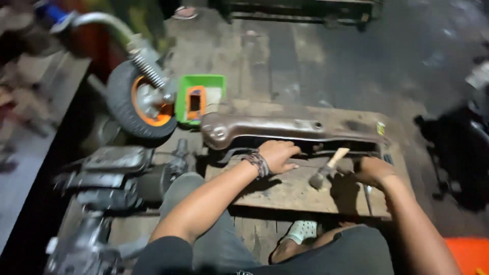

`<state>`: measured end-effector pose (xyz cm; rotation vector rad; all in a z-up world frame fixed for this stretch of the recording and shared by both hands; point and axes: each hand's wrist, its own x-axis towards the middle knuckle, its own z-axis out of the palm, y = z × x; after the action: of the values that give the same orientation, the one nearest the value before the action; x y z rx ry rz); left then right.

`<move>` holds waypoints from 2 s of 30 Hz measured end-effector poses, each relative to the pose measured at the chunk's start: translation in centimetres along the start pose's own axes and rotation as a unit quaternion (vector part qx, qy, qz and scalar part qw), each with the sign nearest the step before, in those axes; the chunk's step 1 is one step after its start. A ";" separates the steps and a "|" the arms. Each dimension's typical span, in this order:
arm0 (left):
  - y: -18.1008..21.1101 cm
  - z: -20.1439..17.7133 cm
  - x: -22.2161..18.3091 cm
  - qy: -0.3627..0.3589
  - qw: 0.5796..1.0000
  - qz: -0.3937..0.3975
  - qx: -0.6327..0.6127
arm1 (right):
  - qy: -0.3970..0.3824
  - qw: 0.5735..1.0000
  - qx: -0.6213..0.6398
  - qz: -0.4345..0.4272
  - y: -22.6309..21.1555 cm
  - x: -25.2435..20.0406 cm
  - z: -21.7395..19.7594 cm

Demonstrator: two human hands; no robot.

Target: Cleaning a metal motorcycle component by scraping it with a wire brush and a small hand tool.

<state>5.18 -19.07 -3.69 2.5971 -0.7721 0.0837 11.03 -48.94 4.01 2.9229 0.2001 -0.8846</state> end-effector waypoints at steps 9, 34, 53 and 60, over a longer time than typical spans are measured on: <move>1.2 -9.7 -3.2 0.138 0.949 -0.182 -0.215 | 0.082 0.891 0.305 -0.326 -8.8 -4.3 -6.7; -16.2 -18.2 -16.5 0.337 0.861 -0.335 -0.182 | 0.219 0.864 -0.042 -0.451 -26.2 7.6 -2.7; -15.5 -16.4 -14.4 0.213 0.906 -0.364 0.022 | 0.210 0.878 -0.051 -0.427 -26.2 7.2 -2.6; -16.1 -15.8 -14.6 0.256 0.895 -0.366 0.012 | 0.173 0.900 -0.040 -0.399 -26.3 7.3 -2.5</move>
<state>2.41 7.07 1.94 2.5269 0.4018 0.5190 14.55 -21.89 0.96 2.8624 1.4881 -0.3521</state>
